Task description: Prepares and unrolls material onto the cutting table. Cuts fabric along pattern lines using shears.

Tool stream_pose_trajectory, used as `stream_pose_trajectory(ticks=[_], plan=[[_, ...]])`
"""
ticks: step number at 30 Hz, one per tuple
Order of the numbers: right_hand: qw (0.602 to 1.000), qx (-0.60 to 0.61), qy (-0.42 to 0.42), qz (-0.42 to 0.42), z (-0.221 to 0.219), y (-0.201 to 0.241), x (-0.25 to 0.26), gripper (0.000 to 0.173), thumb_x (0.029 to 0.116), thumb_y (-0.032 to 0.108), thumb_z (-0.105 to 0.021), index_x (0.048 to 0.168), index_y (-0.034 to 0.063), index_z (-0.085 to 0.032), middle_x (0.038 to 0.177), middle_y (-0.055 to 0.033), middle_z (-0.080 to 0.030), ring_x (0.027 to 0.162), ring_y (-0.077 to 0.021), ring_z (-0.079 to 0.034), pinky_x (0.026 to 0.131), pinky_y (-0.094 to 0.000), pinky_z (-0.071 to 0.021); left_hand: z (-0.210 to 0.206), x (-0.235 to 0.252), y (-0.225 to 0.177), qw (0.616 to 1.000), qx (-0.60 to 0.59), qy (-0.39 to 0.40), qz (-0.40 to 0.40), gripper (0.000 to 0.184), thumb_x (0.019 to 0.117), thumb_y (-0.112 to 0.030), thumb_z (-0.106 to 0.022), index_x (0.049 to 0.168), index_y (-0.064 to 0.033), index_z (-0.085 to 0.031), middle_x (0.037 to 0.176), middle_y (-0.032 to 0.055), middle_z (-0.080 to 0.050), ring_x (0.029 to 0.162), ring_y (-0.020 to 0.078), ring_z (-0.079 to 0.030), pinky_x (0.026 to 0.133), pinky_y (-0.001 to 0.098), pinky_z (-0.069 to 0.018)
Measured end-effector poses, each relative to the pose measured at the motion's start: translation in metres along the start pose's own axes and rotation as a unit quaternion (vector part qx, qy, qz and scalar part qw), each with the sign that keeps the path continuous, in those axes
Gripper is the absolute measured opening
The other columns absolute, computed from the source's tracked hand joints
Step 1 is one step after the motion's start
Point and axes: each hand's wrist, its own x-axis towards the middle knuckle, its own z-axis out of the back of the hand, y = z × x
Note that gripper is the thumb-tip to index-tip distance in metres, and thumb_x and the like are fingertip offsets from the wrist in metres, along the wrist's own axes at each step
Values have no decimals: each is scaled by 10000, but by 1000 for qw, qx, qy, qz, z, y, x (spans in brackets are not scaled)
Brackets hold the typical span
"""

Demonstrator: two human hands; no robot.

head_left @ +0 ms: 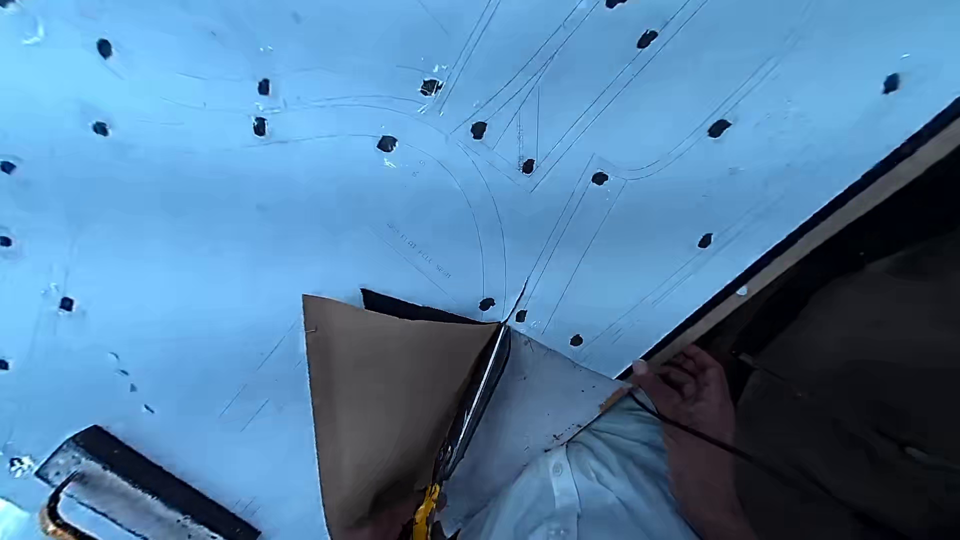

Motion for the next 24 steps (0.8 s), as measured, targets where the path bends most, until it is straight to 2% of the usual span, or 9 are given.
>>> stream_pose_trajectory(ticks=[4,9,11,13,16,17,19,22,24], plan=[[999,18,18,-29,3,2,-13,601,853,114,-781,1361,16,-476,1144,-83,-607,973,-115,-650,803,-262,-574,-5,2,10,999,-13,1,-41,244,858,-124,-710,1060,2,-763,861,128,-755,686,223,-700,663,454,-575],[993,99,44,-43,3,9,-24,365,914,54,-732,1227,19,-548,1006,-61,-655,858,-125,-669,792,-295,-580,-6,10,23,997,-32,14,-67,252,828,-162,-731,1038,-27,-766,837,80,-746,678,187,-684,660,438,-568],[989,128,74,-30,-1,14,-31,266,924,52,-717,1169,40,-613,998,-34,-692,890,-114,-685,845,-294,-581,-7,15,29,997,-40,12,-71,256,819,-199,-728,1025,-51,-766,838,45,-745,676,154,-684,658,407,-577],[987,136,80,-43,-7,21,-38,336,925,112,-738,1229,44,-611,1129,-53,-668,1019,-139,-652,917,-321,-545,-10,20,34,996,-52,5,-70,251,801,-215,-721,1004,-75,-767,810,5,-743,648,124,-689,637,372,-597],[989,132,40,-52,-6,21,-46,575,923,189,-758,1409,56,-480,1379,-131,-544,1233,-229,-560,997,-406,-493,-11,20,36,996,-60,3,-71,231,802,-196,-719,994,-76,-760,829,-8,-749,646,104,-693,633,336,-607],[989,138,23,-54,-4,19,-47,623,924,189,-757,1444,59,-440,1417,-149,-515,1269,-248,-539,1012,-420,-483,-12,19,37,996,-60,2,-73,231,800,-195,-716,992,-74,-761,838,-4,-752,650,106,-694,636,338,-606],[984,164,7,-74,1,17,-41,639,941,152,-734,1472,52,-393,1423,-158,-498,1270,-241,-538,1026,-411,-476,-12,19,39,995,-63,-1,-78,231,802,-185,-718,994,-64,-760,848,11,-757,657,122,-700,643,356,-609],[976,187,11,-113,3,19,-30,528,963,124,-698,1413,34,-436,1304,-136,-574,1137,-213,-601,957,-383,-510,-15,18,37,995,-67,-3,-78,232,804,-161,-719,1004,-52,-762,837,27,-754,663,140,-702,651,379,-606],[973,184,14,-138,0,17,-22,525,964,148,-702,1405,42,-437,1270,-129,-568,1111,-223,-590,935,-402,-506,-17,15,33,995,-66,-3,-75,229,814,-144,-717,1015,-44,-762,836,36,-753,668,140,-703,659,377,-605]])
